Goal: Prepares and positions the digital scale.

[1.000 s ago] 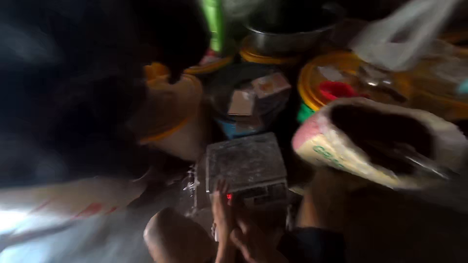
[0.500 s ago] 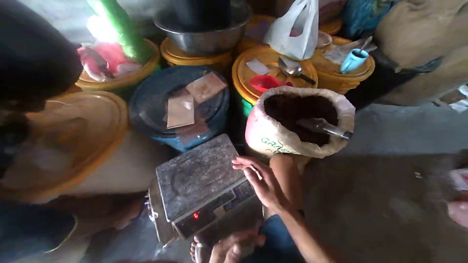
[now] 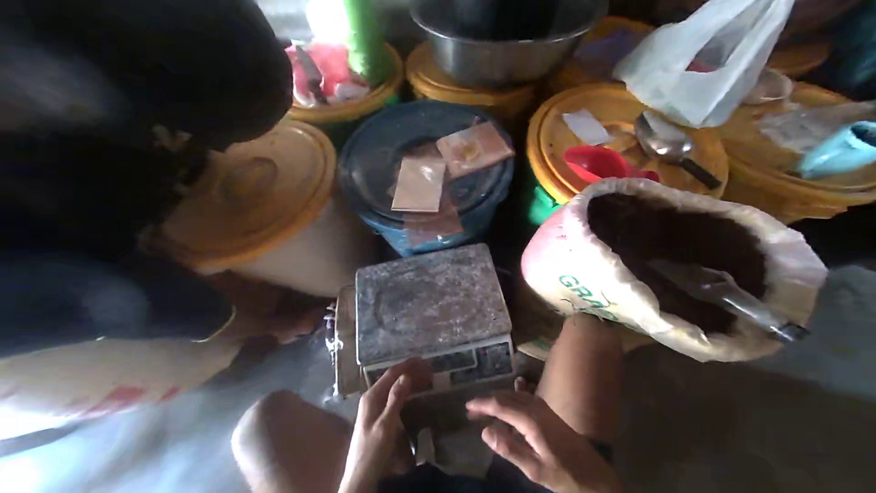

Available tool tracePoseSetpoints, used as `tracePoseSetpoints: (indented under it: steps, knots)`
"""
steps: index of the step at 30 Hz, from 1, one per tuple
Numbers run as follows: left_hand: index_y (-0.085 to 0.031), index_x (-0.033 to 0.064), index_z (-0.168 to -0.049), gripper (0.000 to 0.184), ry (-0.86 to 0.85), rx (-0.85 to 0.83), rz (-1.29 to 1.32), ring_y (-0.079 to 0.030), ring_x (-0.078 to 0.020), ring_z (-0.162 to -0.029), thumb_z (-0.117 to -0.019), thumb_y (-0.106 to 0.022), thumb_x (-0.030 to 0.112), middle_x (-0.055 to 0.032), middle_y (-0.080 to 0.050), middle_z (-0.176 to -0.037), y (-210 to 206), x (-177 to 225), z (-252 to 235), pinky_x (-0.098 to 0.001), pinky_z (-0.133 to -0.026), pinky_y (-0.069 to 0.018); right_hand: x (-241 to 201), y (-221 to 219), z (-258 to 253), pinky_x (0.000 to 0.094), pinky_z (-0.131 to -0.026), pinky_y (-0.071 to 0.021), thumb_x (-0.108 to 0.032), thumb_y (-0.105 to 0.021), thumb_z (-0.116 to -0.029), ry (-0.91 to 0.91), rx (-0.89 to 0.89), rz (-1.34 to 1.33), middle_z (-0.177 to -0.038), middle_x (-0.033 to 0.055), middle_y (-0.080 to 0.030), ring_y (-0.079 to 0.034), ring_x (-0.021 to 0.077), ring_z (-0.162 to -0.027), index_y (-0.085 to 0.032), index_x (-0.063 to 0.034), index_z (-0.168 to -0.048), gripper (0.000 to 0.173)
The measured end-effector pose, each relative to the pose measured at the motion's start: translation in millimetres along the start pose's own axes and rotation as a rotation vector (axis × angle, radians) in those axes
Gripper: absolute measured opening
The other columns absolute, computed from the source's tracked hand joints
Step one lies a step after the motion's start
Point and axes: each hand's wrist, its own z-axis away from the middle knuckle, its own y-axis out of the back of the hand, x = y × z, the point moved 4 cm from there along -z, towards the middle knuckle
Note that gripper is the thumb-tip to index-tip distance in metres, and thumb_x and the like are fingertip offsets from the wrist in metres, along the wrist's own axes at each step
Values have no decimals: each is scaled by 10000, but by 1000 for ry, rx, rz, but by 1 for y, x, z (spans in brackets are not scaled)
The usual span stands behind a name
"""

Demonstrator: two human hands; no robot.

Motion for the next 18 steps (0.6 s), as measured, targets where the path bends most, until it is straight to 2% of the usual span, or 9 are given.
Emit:
tracePoseSetpoints:
  steps: [2,4,7,8,11,14,15,16,18]
  knots:
    - [-647,-16,-1287,458,-1,-12,-21,-718,-291,-1088,-1095,-436,344,-153,-731,-1195,-3,-7,1,-450,-964,-603,-3,3,-7,362,-1031,-533,-332,-528,-1077,28,-86,23,-1259,59,-706,-659,137,-1173,-665,-97,-1327,369]
    - [-659,-6,-1271,442,21,-36,-2,-715,-284,-1089,-1091,-448,338,-147,-730,-1196,-7,-12,6,-443,-970,-596,-6,30,-30,348,-1021,-552,-316,-546,-1064,15,-22,-8,-1247,45,-710,-665,119,-1158,-689,-80,-1279,350]
    - [-669,15,-1269,443,42,-50,-10,-714,-266,-1103,-1089,-456,360,-123,-733,-1209,-5,-19,15,-430,-978,-595,-5,104,-107,368,-837,-616,-289,-491,-1071,-59,309,-111,-1102,78,-728,-706,174,-959,-666,-10,-1235,367]
    - [-673,21,-1270,434,46,-41,-13,-714,-261,-1102,-1088,-462,354,-117,-735,-1208,-3,-20,19,-427,-976,-595,4,130,-139,383,-812,-622,-254,-484,-1073,-106,416,-106,-1083,85,-732,-713,188,-930,-662,-21,-1253,344]
    - [-667,13,-1283,410,78,15,-14,-712,-263,-1103,-1093,-448,303,-124,-733,-1207,10,-24,31,-431,-977,-595,44,197,-243,399,-788,-622,-253,-486,-1091,-224,621,-44,-1149,128,-703,-720,212,-930,-624,-34,-1312,340]
    - [-653,-8,-1284,399,141,111,-20,-719,-263,-1087,-1093,-442,270,-130,-736,-1192,27,-27,44,-437,-968,-597,82,244,-327,501,-877,-594,-218,-514,-1063,-382,655,288,-1214,218,-669,-709,313,-1003,-613,14,-1311,353]
    - [-649,-13,-1286,393,156,134,-24,-719,-259,-1081,-1092,-439,257,-131,-735,-1192,34,-29,48,-434,-965,-596,87,252,-345,570,-967,-536,-233,-550,-1042,-437,629,405,-1268,255,-645,-667,375,-1119,-610,26,-1328,391]
    - [-644,-18,-1290,389,162,149,-29,-719,-261,-1079,-1094,-437,247,-133,-732,-1197,42,-33,51,-439,-963,-597,89,257,-359,624,-1029,-475,-283,-608,-1016,-480,598,488,-1316,281,-615,-606,424,-1222,-600,27,-1348,454]
    - [-643,-22,-1284,374,174,176,-23,-717,-261,-1068,-1093,-431,219,-135,-732,-1190,55,-39,56,-442,-952,-594,99,261,-376,688,-1048,-434,-419,-735,-912,-547,569,574,-1361,296,-584,-547,472,-1287,-560,-13,-1413,669]
